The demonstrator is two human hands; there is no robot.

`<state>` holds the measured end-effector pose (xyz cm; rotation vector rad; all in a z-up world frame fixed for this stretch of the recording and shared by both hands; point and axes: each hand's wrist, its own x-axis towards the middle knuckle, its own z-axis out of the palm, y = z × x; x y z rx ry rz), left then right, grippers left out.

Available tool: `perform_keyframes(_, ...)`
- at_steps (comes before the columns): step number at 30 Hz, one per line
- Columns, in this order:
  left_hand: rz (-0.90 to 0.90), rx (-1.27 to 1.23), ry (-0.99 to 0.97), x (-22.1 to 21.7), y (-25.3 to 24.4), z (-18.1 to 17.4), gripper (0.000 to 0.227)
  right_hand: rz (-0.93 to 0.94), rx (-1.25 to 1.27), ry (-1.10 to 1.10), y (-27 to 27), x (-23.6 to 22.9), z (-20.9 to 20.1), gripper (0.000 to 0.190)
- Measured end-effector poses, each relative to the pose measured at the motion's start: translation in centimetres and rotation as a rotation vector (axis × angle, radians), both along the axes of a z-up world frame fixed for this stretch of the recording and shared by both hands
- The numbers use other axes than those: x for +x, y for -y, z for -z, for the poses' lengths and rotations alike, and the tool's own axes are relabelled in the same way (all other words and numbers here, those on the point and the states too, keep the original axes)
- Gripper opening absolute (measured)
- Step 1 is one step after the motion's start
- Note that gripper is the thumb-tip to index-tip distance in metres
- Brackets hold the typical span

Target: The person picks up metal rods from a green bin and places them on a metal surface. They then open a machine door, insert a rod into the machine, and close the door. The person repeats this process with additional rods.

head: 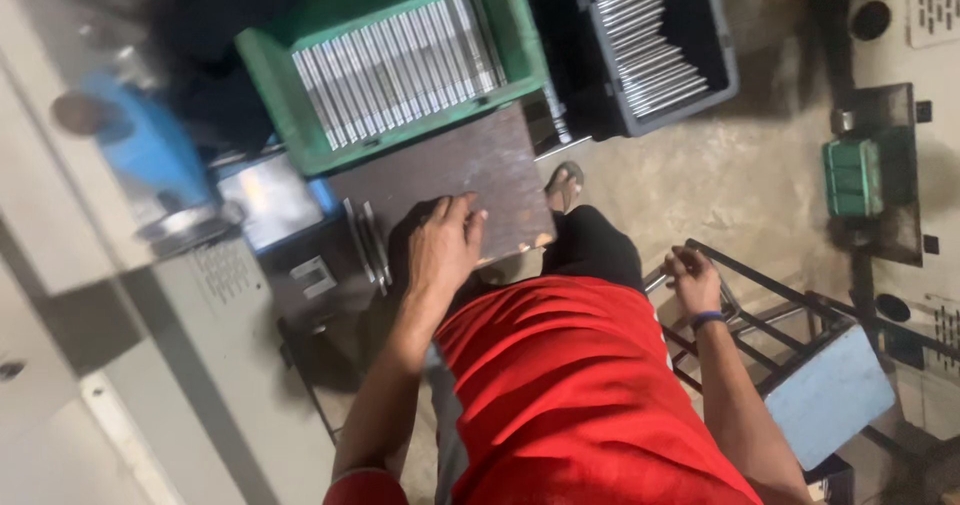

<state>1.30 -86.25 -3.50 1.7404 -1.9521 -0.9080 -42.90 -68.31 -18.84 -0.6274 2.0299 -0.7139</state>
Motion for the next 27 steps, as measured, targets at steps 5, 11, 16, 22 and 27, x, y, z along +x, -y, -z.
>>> perform_keyframes(5,0.033,0.243,-0.278,-8.3,2.1,0.2,0.034,0.042,-0.167,0.045,4.9,-4.7,0.8,0.033)
perform_keyframes(11,0.003,0.286,-0.213,-18.8,5.8,1.5,0.041,-0.184,-0.252,0.072,14.1,-7.7,-1.6,0.031)
perform_keyframes(16,0.006,0.364,-0.076,-25.9,7.9,1.7,0.044,-0.567,-0.348,-0.073,21.1,-8.6,-5.3,0.022)
perform_keyframes(22,-0.080,0.398,-0.067,-29.4,6.5,0.5,0.048,-1.002,-0.398,-0.079,28.8,-8.3,-8.5,0.016)
perform_keyframes(27,-0.203,0.366,-0.065,-27.2,3.6,0.2,0.045,-1.491,-0.671,-0.255,34.9,-5.4,-8.1,0.018)
